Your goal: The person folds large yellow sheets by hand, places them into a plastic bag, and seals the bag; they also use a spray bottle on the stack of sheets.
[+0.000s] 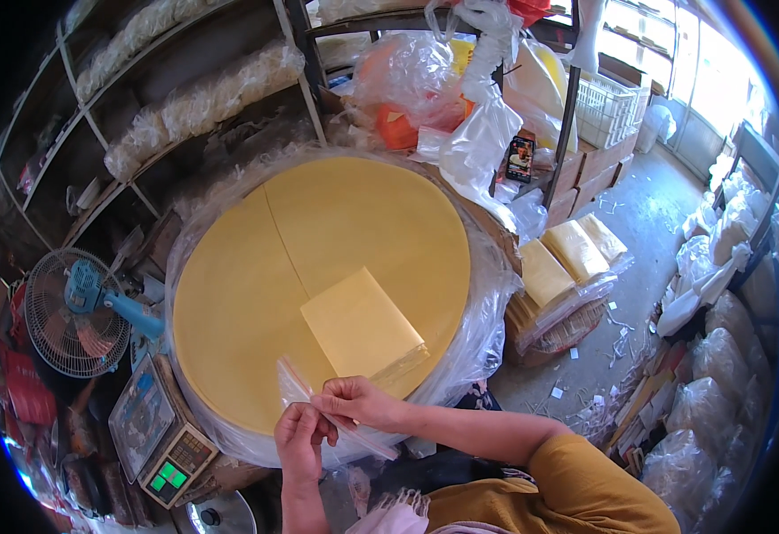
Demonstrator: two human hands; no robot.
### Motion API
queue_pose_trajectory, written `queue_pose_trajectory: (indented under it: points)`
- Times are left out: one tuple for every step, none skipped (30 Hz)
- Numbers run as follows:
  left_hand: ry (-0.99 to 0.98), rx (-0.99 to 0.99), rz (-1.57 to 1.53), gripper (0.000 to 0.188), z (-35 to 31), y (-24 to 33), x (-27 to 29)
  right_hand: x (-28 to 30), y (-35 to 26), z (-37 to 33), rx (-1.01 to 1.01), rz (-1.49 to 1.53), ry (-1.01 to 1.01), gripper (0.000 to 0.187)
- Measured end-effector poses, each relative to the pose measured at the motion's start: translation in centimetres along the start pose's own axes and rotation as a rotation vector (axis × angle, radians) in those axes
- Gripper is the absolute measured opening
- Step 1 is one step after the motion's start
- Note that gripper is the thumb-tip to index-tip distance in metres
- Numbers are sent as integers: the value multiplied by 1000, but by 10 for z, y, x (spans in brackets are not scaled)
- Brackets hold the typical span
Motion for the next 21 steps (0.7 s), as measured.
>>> queue_pose_trajectory:
  points:
    - [14,9,43,20,1,0,2,4,-2,0,16,-114,1,30]
    - [14,8,44,20,1,0,3,6,-5,0,34,-228,2,29]
    - [34,-1,80,20,3,-1,6,6,-9,-1,35,-227,2,29]
    - [54,-11,116,20,4,-1,8,7,-10,-3,17,-274,13,26]
    - [54,-11,117,20,3,0,8,9,-11,-5,-3,-320,23,23]
    - [40,13,108,20,3,0,6,12,-12,-5,-3,-319,24,23]
    - [27,37,99,20,2,0,3,15,-12,-5,-24,-338,27,21]
    - [25,37,99,20,2,0,1,18,-11,-5,-45,-357,30,19]
    - [27,59,171,21,2,-2,-2,19,-11,-7,-45,-358,32,19]
    - [29,81,243,23,2,-4,-3,22,-13,-8,-25,-425,59,20]
    - [28,81,243,23,4,-4,-4,24,-15,-8,-5,-492,84,21]
    - [-2,96,301,21,5,-6,-7,25,-16,-10,-4,-492,85,21]
    - [-33,110,359,20,6,-9,-9,27,-17,-11,-8,-558,96,22]
    - [-33,110,359,20,7,-10,-8,28,-18,-12,-12,-624,106,23]
    - [-51,117,368,19,7,-12,-6,27,-20,-14,-13,-623,106,23]
    - [-69,124,376,19,8,-13,-5,25,-22,-15,-20,-684,90,21]
    - [-72,125,375,19,8,-14,-6,25,-24,-16,-26,-746,77,20]
    - [-82,132,369,18,9,-15,-7,27,-25,-17,-26,-747,78,20]
    - [-92,138,363,18,9,-17,-8,27,-24,-17,-32,-744,64,21]
    - [-93,139,362,18,9,-18,-8,28,-24,-18,-37,-740,51,23]
    - [-109,151,340,17,9,-19,-9,29,-23,-18,-38,-741,51,23]
Point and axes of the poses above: each hand's wrist, its own z-axis towards the middle knuckle, its own x-axis out of the back of the hand, y = z × x, the point moved 8 cm from there along z, towards the middle knuckle, and after that the axes turned 11 degrees about y, right-handed, at the moved point
